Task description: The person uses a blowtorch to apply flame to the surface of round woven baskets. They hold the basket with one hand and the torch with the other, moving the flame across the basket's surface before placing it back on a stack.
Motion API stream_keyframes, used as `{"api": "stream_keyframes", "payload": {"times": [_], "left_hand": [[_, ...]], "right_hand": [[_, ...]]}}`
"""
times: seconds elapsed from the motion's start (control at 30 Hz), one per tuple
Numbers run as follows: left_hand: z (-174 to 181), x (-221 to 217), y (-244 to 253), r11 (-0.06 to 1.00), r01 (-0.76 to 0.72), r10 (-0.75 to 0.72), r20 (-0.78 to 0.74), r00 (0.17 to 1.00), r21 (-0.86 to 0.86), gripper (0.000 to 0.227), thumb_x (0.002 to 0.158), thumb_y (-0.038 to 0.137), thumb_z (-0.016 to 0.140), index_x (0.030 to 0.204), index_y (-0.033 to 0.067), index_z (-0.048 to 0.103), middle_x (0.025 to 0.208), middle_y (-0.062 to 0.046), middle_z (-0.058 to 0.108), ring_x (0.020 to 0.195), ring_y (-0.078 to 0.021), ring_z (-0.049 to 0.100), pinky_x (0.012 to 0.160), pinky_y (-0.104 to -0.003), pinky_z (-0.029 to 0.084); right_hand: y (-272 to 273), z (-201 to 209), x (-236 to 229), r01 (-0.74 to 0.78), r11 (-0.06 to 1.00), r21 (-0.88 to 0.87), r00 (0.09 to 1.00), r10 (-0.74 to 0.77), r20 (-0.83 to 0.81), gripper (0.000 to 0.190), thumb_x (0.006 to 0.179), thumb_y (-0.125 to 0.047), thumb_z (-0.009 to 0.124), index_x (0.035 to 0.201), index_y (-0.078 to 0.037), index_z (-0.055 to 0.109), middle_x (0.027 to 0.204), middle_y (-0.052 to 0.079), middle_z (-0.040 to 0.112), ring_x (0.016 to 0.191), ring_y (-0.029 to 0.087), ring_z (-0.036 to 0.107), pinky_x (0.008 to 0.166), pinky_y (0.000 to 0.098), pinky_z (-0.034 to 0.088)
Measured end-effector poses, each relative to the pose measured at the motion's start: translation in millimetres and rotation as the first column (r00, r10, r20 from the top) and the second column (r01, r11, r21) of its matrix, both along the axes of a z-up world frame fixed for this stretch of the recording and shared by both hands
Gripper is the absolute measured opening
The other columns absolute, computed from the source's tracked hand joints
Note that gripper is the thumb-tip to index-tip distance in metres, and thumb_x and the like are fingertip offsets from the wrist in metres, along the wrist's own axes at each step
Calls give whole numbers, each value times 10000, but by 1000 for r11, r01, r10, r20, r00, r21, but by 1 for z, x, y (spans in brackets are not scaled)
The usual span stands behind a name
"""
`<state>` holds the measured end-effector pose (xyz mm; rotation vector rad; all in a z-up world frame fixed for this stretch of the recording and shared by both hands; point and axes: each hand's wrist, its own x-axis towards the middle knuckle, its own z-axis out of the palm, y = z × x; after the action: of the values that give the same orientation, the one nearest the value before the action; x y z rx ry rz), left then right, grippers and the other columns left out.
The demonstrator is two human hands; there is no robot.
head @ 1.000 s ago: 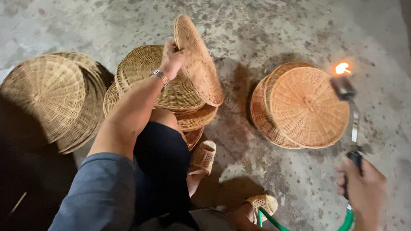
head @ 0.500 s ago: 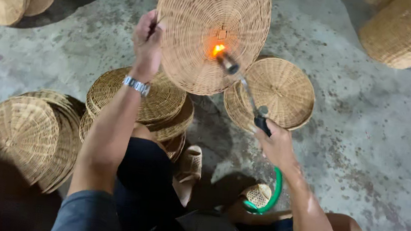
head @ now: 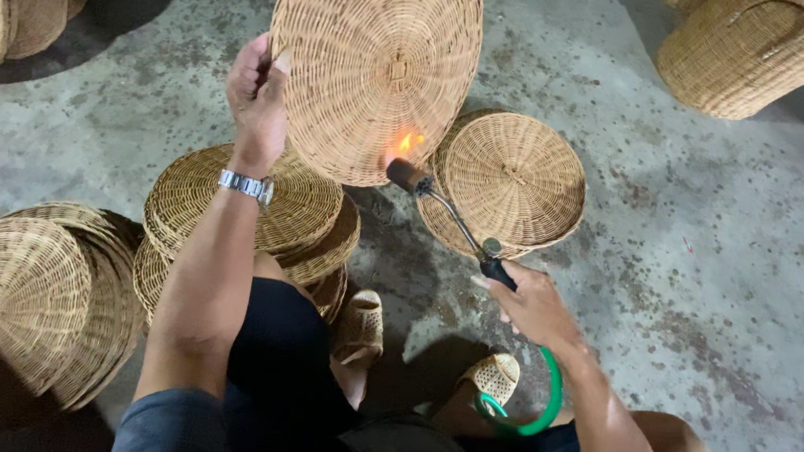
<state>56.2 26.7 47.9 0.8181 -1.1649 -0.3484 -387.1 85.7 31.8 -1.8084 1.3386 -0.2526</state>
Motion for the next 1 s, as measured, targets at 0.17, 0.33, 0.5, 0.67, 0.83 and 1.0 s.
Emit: {"api": "stream_keyframes", "payload": {"times": [0.17, 0.33, 0.5, 0.67, 0.83, 1.0], "left_hand": [[2, 2, 3, 999, 20, -19, 7, 1000, -45, 281, 1105, 208, 660, 1329, 38, 652, 1064, 50, 576, 925, -65, 500, 850, -249, 463], [8, 1, 10, 998, 30, -33, -45, 998, -49, 244, 1104, 133, 662, 1319, 20, 649, 1107, 41, 595, 965, -66, 534, 905, -260, 484], [9, 2, 16, 994, 103, -106, -79, 991, -47, 257, 1098, 138, 644, 1329, 26, 644, 1106, 40, 647, 971, -56, 561, 913, -253, 499], [3, 8, 10, 995, 86, -89, -77, 993, -42, 261, 1089, 131, 675, 1320, 13, 651, 1065, 55, 628, 898, -46, 518, 835, -240, 460], [6, 5, 15, 998, 68, -68, -24, 997, 5, 242, 1106, 142, 666, 1314, 19, 663, 1027, 68, 618, 871, -46, 487, 803, -227, 419], [14, 0, 17, 990, 139, -140, -57, 989, -23, 258, 1057, 171, 667, 1280, 42, 648, 1063, 75, 638, 920, -41, 532, 861, -223, 460]], "right_hand": [[-9, 5, 7, 162, 986, 31, 973, -165, 165, 290, 975, -274, 643, 856, -11, 666, 550, 50, 618, 429, 110, 571, 412, 301, 448], [-15, 13, 9, 98, 975, 198, 967, -140, 214, 313, 969, -309, 660, 824, -31, 668, 536, 22, 579, 414, 98, 531, 399, 271, 433], [-39, 5, 7, 208, 959, 191, 911, -261, 319, 310, 970, -274, 681, 824, -2, 653, 550, 23, 557, 420, 106, 491, 385, 274, 379], [-38, 7, -2, 105, 975, 197, 934, -165, 317, 293, 974, -291, 669, 852, -25, 663, 551, 14, 563, 432, 89, 508, 393, 251, 406], [-49, 9, -2, 218, 964, 149, 915, -255, 312, 273, 970, -277, 656, 863, -27, 665, 588, 5, 577, 454, 93, 515, 401, 265, 408], [-44, 16, -6, 118, 982, 145, 945, -156, 288, 281, 976, -279, 650, 854, -27, 666, 552, 23, 571, 433, 100, 519, 405, 269, 414]]}}
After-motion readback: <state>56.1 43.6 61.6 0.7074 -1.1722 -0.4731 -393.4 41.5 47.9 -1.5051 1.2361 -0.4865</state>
